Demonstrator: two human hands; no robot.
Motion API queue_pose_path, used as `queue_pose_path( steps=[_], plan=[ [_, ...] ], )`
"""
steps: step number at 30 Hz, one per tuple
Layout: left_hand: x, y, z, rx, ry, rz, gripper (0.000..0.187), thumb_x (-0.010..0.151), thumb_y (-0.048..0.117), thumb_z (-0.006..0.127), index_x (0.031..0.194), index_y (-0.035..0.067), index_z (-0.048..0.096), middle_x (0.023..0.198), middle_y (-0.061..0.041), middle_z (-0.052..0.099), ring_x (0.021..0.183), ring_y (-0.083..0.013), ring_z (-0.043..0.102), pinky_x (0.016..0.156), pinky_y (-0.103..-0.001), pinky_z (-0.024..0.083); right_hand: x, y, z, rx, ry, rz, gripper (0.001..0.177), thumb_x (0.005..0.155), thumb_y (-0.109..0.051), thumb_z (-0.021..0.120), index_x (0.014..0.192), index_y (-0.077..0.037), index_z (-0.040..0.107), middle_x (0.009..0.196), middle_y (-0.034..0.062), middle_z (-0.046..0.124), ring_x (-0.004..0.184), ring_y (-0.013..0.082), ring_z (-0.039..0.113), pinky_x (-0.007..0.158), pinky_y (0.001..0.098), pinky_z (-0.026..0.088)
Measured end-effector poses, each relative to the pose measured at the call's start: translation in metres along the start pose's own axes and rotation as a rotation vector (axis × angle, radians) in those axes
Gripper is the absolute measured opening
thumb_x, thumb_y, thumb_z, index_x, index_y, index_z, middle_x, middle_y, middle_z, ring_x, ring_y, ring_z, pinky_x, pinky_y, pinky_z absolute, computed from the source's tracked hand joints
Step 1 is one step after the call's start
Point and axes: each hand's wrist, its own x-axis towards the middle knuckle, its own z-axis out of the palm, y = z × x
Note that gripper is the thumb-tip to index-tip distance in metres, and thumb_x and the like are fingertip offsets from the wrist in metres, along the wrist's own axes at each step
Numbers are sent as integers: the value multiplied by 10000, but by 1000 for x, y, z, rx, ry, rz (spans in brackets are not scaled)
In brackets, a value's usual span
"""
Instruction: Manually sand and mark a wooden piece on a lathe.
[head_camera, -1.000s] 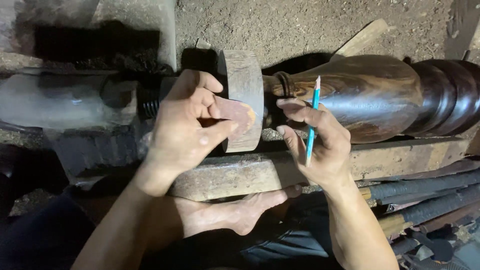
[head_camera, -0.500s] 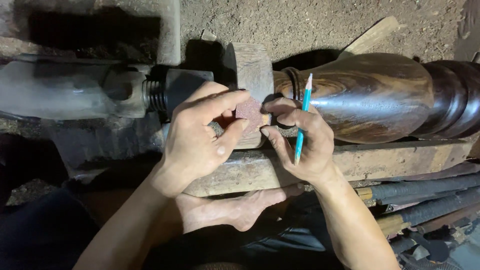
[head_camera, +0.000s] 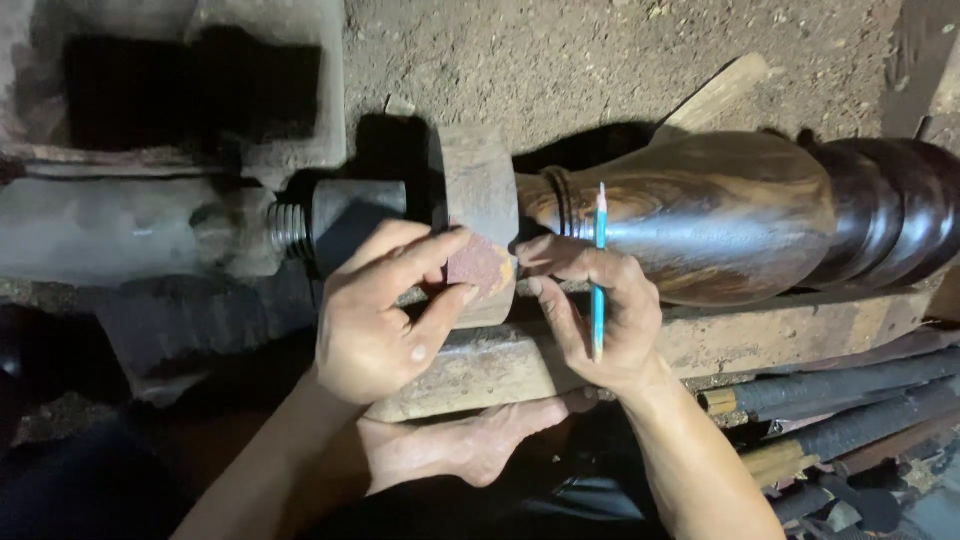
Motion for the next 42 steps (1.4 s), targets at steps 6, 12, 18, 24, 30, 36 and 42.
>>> queue_pose_path(
  steps=[6, 12, 18, 24, 30, 36, 42],
  plan=[
    [1, 7, 2, -23, 45, -37, 409, 832, -2, 829, 1219, -34, 700, 1130, -150, 691, 864, -155, 717, 713, -252, 608, -2, 1, -5, 52, 33, 46, 340, 947, 77, 714, 1143, -26, 455, 1110, 239, 711, 1056, 280, 753, 901, 365, 646],
    [1, 10, 5, 4, 48, -103, 397, 799, 11, 838, 1176, -28, 721, 1100, -145, 705, 844, -157, 735, 697, -243, 608, -3, 0, 2, 47, -5, -10, 400, 922, 23, 765, 1154, -25, 442, 1092, 240, 722, 1050, 287, 766, 885, 383, 677],
    [2, 13, 7, -31, 55, -142, 394, 801, 6, 838, 1180, 0, 731, 1088, -121, 722, 889, -163, 754, 732, -247, 630, 1, -7, 9, 39, -10, -20, 417, 919, 43, 764, 1149, -20, 422, 1107, 275, 699, 1048, 323, 761, 884, 393, 672],
    [-2, 6, 6, -41, 46, -151, 397, 768, 28, 857, 1141, 1, 724, 1085, -137, 715, 848, -171, 754, 683, -254, 621, 2, -6, 12, -25, 10, -60, 426, 897, 45, 780, 1132, -18, 430, 1077, 267, 707, 1019, 326, 767, 870, 405, 655],
    [-8, -4, 7, -71, 59, -64, 350, 795, 27, 846, 1115, 13, 704, 1116, -143, 718, 897, -180, 776, 692, -249, 633, 4, -6, 11, -71, 14, -113, 401, 868, 34, 808, 1072, -12, 466, 1045, 252, 707, 991, 323, 770, 825, 397, 655],
    [-13, -8, 12, -45, 97, -31, 363, 798, 46, 861, 1120, 30, 694, 1119, -144, 710, 928, -196, 776, 723, -257, 638, 2, -2, 11, -50, -4, -112, 416, 866, 35, 808, 1083, -18, 457, 1038, 245, 711, 998, 334, 776, 817, 401, 667],
    [-13, -8, 9, 11, 80, -1, 300, 804, 86, 856, 1059, 63, 701, 1086, -120, 718, 912, -218, 768, 733, -288, 628, 4, -3, 10, -11, -8, -129, 439, 875, 45, 796, 1105, -31, 430, 1043, 248, 711, 993, 330, 779, 835, 416, 671]
  ],
)
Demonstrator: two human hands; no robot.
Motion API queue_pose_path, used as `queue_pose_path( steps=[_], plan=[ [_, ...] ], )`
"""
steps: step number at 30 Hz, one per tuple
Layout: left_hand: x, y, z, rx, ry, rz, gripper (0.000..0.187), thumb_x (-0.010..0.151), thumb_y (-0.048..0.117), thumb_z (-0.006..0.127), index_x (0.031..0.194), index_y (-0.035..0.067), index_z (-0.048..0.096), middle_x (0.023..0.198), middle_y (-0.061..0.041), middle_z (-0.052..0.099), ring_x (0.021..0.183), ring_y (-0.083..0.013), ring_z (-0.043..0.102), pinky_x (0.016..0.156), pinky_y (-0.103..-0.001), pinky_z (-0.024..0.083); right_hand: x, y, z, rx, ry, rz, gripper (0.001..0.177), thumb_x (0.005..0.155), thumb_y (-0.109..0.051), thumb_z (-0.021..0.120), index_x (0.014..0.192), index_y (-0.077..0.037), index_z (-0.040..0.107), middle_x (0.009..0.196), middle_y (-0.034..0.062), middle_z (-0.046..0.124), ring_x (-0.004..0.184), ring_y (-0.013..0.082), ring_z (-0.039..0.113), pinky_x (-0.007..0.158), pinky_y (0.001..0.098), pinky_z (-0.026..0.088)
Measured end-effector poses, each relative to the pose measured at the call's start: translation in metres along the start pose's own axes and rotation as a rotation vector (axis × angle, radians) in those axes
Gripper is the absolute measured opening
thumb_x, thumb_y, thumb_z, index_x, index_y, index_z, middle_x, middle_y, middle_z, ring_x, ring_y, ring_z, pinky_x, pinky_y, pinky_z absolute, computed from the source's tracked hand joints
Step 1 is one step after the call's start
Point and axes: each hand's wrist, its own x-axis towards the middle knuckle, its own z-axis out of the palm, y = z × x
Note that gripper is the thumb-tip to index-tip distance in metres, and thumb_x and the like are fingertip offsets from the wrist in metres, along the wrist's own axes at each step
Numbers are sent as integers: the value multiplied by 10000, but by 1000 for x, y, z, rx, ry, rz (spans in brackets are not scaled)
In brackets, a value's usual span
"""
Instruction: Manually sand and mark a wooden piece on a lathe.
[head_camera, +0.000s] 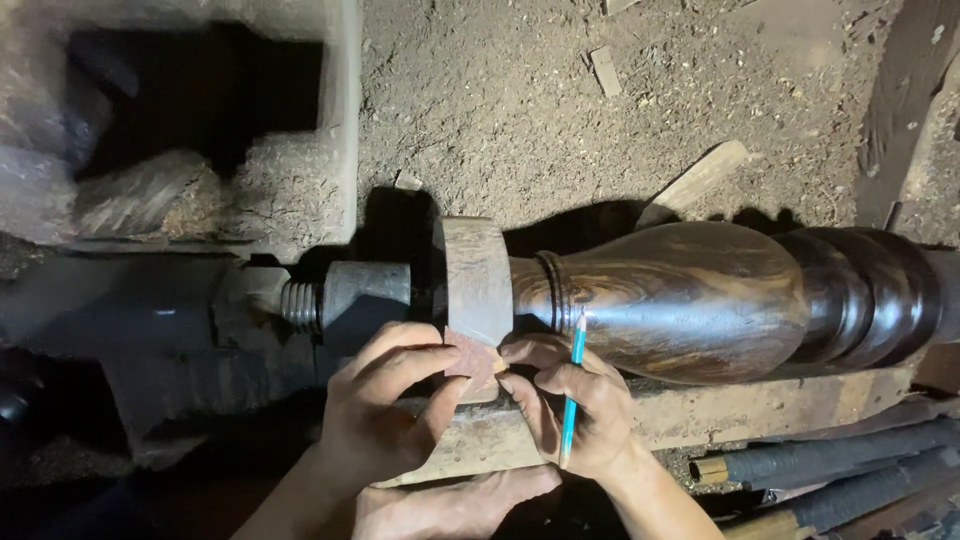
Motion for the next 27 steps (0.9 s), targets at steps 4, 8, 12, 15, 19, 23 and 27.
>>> queue_pose_path(
  steps=[4, 8, 12, 15, 19, 23, 27],
  plan=[
    [3, 3, 1, -2, 14, -37, 321, 798, 77, 853, 1080, 39, 705, 1073, -132, 721, 904, -222, 760, 738, -292, 624, 2, -2, 0, 29, -2, 22, 436, 885, 51, 787, 1116, -31, 427, 1039, 247, 711, 981, 318, 781, 821, 397, 675],
    [5, 1, 2, -93, 31, -3, 333, 825, 50, 846, 1119, 15, 694, 1082, -155, 714, 896, -214, 764, 714, -267, 618, -3, 1, 1, 10, 17, 50, 434, 894, 60, 781, 1122, -27, 421, 1043, 245, 713, 977, 312, 778, 828, 395, 666],
    [7, 5, 0, -66, 12, -9, 331, 829, 27, 837, 1129, 9, 698, 1088, -158, 714, 894, -205, 761, 727, -263, 608, -2, -2, 0, 22, 28, 79, 388, 926, 84, 730, 1126, -29, 417, 1058, 247, 715, 995, 304, 773, 862, 399, 658],
    [9, 9, -3, -76, -10, -33, 340, 820, 31, 832, 1127, -3, 689, 1098, -162, 705, 888, -196, 763, 721, -262, 611, -2, -3, -1, 12, 22, 96, 362, 943, 82, 709, 1128, -23, 415, 1066, 245, 718, 1001, 297, 770, 874, 394, 653],
    [15, 14, -3, 10, -26, -62, 344, 811, 51, 836, 1119, -8, 694, 1093, -154, 714, 906, -196, 766, 727, -267, 635, -6, 3, -2, 64, 1, 102, 323, 975, 59, 688, 1136, -26, 421, 1087, 235, 730, 1037, 296, 776, 893, 381, 677],
    [14, 8, -5, 89, -37, 123, 333, 831, 67, 860, 1109, 1, 689, 1091, -148, 703, 954, -226, 738, 752, -294, 617, -4, -2, -3, 41, 12, 126, 313, 974, 56, 685, 1130, -21, 425, 1085, 240, 729, 1030, 294, 775, 893, 388, 670],
    [15, 9, -4, 47, -56, 56, 385, 806, 86, 873, 1123, -22, 682, 1070, -156, 698, 929, -206, 744, 725, -276, 629, -3, -2, -4, 44, 1, 121, 314, 976, 72, 676, 1132, -14, 417, 1095, 242, 721, 1049, 302, 767, 919, 405, 658]
  ],
)
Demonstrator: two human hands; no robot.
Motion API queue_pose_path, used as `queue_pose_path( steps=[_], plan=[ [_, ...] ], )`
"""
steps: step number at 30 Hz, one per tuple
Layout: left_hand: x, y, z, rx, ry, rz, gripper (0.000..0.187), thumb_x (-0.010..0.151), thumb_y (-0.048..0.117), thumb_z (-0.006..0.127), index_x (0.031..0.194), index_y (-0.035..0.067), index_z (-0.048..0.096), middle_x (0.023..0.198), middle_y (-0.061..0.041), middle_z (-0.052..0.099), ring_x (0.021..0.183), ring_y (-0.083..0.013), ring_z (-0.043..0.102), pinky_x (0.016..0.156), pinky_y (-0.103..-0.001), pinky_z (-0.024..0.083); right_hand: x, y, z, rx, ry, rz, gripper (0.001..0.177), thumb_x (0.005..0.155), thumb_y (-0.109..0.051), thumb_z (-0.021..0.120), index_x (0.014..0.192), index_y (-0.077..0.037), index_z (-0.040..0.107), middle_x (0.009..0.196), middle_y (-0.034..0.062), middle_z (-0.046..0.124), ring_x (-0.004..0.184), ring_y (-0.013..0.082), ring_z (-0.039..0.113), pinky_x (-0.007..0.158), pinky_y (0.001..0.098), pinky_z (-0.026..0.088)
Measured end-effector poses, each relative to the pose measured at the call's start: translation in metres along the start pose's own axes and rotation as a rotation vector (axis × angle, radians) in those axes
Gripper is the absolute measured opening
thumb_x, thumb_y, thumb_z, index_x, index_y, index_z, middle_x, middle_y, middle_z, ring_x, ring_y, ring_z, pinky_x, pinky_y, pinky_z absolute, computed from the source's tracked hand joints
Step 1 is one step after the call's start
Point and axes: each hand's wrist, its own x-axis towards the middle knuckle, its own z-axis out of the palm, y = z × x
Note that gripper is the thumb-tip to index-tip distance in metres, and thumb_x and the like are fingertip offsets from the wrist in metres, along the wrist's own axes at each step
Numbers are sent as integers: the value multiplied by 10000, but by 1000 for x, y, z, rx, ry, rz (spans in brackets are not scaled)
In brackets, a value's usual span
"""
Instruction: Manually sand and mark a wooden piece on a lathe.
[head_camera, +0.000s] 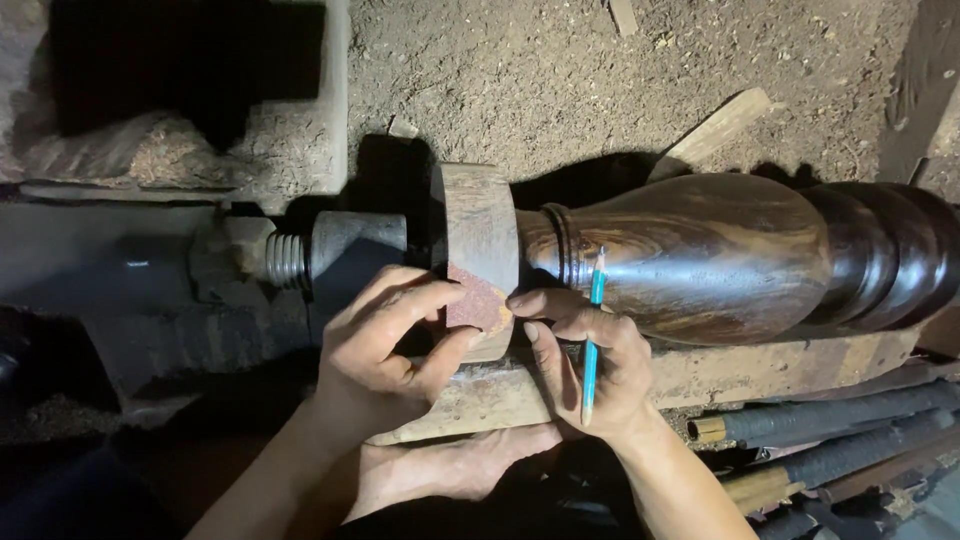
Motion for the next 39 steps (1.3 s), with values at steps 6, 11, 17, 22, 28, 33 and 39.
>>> queue_pose_path(
  steps=[6, 11, 17, 22, 28, 33, 39],
  plan=[
    [-2, 1, 4, -27, 21, -48, 365, 812, 66, 863, 1117, -21, 683, 1094, -162, 692, 927, -197, 756, 731, -269, 640, 0, 0, -2, 31, 12, 20, 304, 978, 88, 662, 1128, -19, 421, 1096, 242, 718, 1052, 301, 767, 929, 406, 658],
    [-4, 0, 6, -35, 25, -79, 368, 788, 59, 861, 1107, -20, 694, 1099, -165, 691, 925, -206, 754, 724, -266, 641, -4, 2, -5, 24, 23, 35, 303, 968, 93, 661, 1123, -19, 426, 1094, 230, 721, 1059, 304, 765, 937, 403, 655],
    [-3, 3, 6, -35, 25, -99, 364, 780, 57, 857, 1100, -10, 698, 1087, -150, 694, 910, -210, 748, 736, -275, 626, -7, 4, -6, 57, 83, 68, 300, 978, 96, 661, 1109, -26, 420, 1134, 240, 708, 1095, 295, 749, 954, 408, 646],
    [-4, 4, 5, -36, 36, -100, 369, 799, 72, 863, 1121, 35, 686, 1111, -119, 697, 936, -208, 768, 743, -285, 638, -10, 5, -6, 9, 94, 73, 306, 951, 96, 677, 1084, -25, 429, 1133, 251, 717, 1072, 297, 751, 922, 388, 640],
    [-10, -3, 10, 24, 56, -114, 379, 750, 115, 887, 1078, 55, 707, 1075, -119, 704, 895, -229, 751, 700, -301, 614, -11, 6, -8, 3, 76, 65, 299, 948, 81, 680, 1077, -21, 430, 1148, 269, 720, 1094, 312, 759, 946, 404, 639],
    [-9, -6, 8, -77, 40, -120, 351, 785, 113, 865, 1083, 50, 691, 1076, -119, 711, 924, -218, 760, 724, -298, 626, -10, 7, -8, -15, 57, 48, 295, 936, 55, 697, 1070, -11, 442, 1151, 292, 712, 1095, 336, 757, 922, 396, 639],
    [0, -7, -13, -220, 245, -171, 193, 892, -36, 724, 1076, 6, 681, 1047, -129, 742, 957, -194, 742, 881, -305, 605, -20, 18, -15, -67, 71, 60, 349, 952, -96, 743, 1112, -46, 437, 1298, 291, 672, 1257, 353, 687, 1066, 440, 557]
  ],
)
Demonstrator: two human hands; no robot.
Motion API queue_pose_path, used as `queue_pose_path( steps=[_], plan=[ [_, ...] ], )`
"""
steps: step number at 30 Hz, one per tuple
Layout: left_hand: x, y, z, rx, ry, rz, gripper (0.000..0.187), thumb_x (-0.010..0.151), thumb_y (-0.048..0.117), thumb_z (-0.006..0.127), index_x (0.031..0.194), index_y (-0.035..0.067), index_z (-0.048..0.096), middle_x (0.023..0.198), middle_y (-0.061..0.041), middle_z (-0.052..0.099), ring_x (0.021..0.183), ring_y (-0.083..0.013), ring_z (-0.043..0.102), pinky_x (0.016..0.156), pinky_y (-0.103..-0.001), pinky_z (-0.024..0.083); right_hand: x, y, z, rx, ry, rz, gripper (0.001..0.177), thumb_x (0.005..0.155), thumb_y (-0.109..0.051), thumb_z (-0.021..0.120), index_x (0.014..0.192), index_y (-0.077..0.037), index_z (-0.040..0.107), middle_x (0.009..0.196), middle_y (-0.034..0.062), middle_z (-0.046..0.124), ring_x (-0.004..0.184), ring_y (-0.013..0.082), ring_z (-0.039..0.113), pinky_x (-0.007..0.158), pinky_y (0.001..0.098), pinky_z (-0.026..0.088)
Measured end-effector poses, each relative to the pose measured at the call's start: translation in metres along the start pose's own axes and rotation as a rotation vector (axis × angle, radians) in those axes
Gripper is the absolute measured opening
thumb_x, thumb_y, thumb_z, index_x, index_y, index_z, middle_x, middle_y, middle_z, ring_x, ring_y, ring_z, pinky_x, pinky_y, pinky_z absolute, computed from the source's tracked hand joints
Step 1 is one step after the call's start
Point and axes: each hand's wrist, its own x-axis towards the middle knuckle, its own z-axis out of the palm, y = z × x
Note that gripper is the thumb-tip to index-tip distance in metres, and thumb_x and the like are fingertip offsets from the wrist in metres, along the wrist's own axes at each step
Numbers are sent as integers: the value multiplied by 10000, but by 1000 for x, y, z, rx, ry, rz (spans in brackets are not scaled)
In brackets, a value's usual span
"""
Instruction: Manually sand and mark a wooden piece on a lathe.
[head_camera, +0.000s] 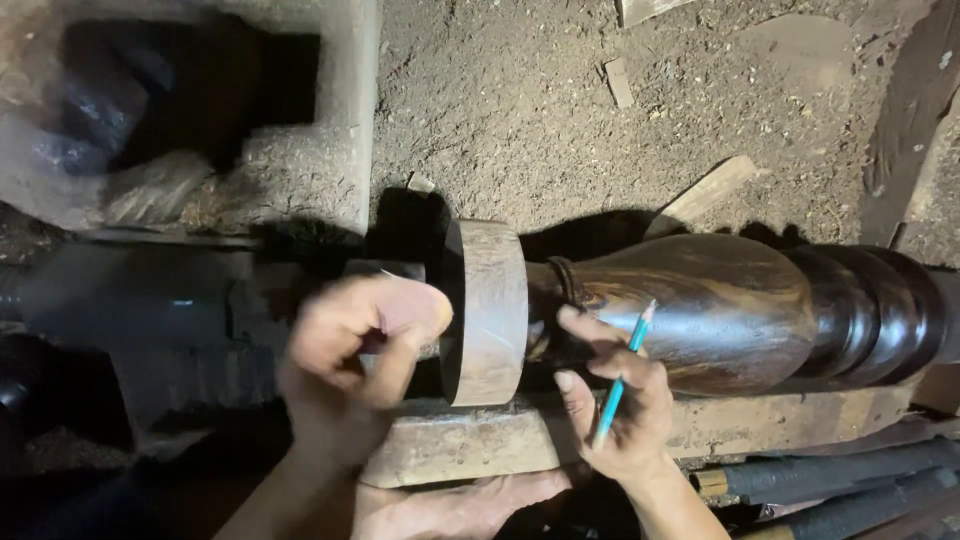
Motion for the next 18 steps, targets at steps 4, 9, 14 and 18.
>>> queue_pose_path(
  steps=[4, 9, 14, 18],
  plan=[
    [12, 5, -11, 121, 203, -39, 391, 889, -100, 640, 1256, -96, 506, 846, -102, 747, 793, -153, 750, 1059, -379, 574, 21, -8, 8, 8, -98, -81, 604, 880, -319, 827, 1191, -52, 382, 1517, 306, 484, 1521, 385, 422, 1299, 555, 286],
    [13, 7, -13, -174, 153, 41, 494, 925, -114, 628, 1391, -82, 467, 1076, -162, 736, 971, -178, 746, 885, -299, 607, 53, -27, 22, -298, -211, -198, 728, 697, -387, 889, 1122, -53, 402, 1465, 307, 481, 1448, 475, 344, 1216, 577, 216],
    [11, 14, -22, -262, 47, 20, 364, 910, -103, 627, 1263, -71, 548, 1051, -131, 741, 963, -153, 744, 888, -289, 617, 53, 7, 9, -106, 163, 94, 475, 1010, -205, 814, 1178, -66, 392, 1503, 228, 573, 1471, 310, 516, 1256, 443, 373],
    [5, 12, -28, -265, -155, -57, 203, 885, -79, 640, 1087, -63, 657, 986, -108, 739, 927, -122, 727, 860, -283, 610, 33, -19, -22, -32, 387, 2, 307, 1110, -149, 706, 1190, -40, 430, 1400, 184, 627, 1383, 255, 590, 1216, 371, 431]
  ],
)
